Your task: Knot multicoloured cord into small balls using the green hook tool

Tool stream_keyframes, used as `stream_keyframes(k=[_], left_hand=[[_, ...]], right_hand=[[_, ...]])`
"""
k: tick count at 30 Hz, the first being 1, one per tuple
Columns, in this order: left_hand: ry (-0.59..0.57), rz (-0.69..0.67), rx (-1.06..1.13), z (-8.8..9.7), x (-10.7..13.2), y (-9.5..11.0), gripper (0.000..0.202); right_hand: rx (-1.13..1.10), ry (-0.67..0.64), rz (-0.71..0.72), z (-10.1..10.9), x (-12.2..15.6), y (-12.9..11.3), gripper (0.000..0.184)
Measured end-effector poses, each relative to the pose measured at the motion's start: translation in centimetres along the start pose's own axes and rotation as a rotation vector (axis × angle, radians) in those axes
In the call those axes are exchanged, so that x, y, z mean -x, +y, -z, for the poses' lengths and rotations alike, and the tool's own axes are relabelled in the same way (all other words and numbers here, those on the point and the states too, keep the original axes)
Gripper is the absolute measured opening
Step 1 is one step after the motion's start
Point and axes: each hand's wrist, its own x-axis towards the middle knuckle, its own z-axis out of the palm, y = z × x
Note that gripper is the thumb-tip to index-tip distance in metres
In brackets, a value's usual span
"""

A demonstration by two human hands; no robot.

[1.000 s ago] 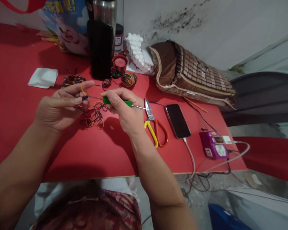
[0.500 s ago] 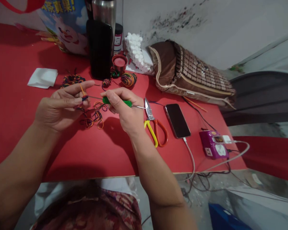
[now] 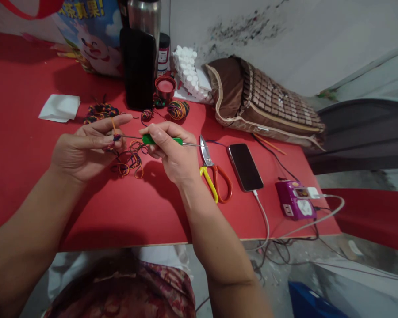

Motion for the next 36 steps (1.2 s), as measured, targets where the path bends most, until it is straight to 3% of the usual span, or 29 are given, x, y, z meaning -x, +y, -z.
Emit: stream_keyframes(k=[5, 10, 13, 21, 27, 36], left_hand=[[0.022, -0.025, -0.068, -0.2, -0.1, -0.4, 0.044], [0.145, -0.32, -0.198, -1.1, -0.2, -1.6, 0.043], [0.193, -0.409, -0.289, -1.4, -0.1, -2.0, 0.046], [0.181, -0.356, -0.289, -1.3, 0.0, -1.6, 0.045], [0.159, -0.237, -0.201, -1.7, 0.4, -0.8, 0.042], [0.065, -0.243, -0.091, -1.7, 0.3, -0.5, 0.041]], right_hand=[[-0.128, -0.019, -0.12, -0.3, -0.2, 0.6, 0.034], [-0.268, 0.07, -0.234, -1.1, -0.6, 1.6, 0.027], [-0.314, 0.092, -0.232, -1.5, -0.5, 1.8, 0.027], [-0.286, 0.11, -0.211, -1.7, -0.2, 1.4, 0.025], [-0.215, 0.077, -0.169, -1.6, -0.2, 1.5, 0.034], [-0.097, 0.068, -0.054, -0.8, 0.0, 0.9, 0.034]])
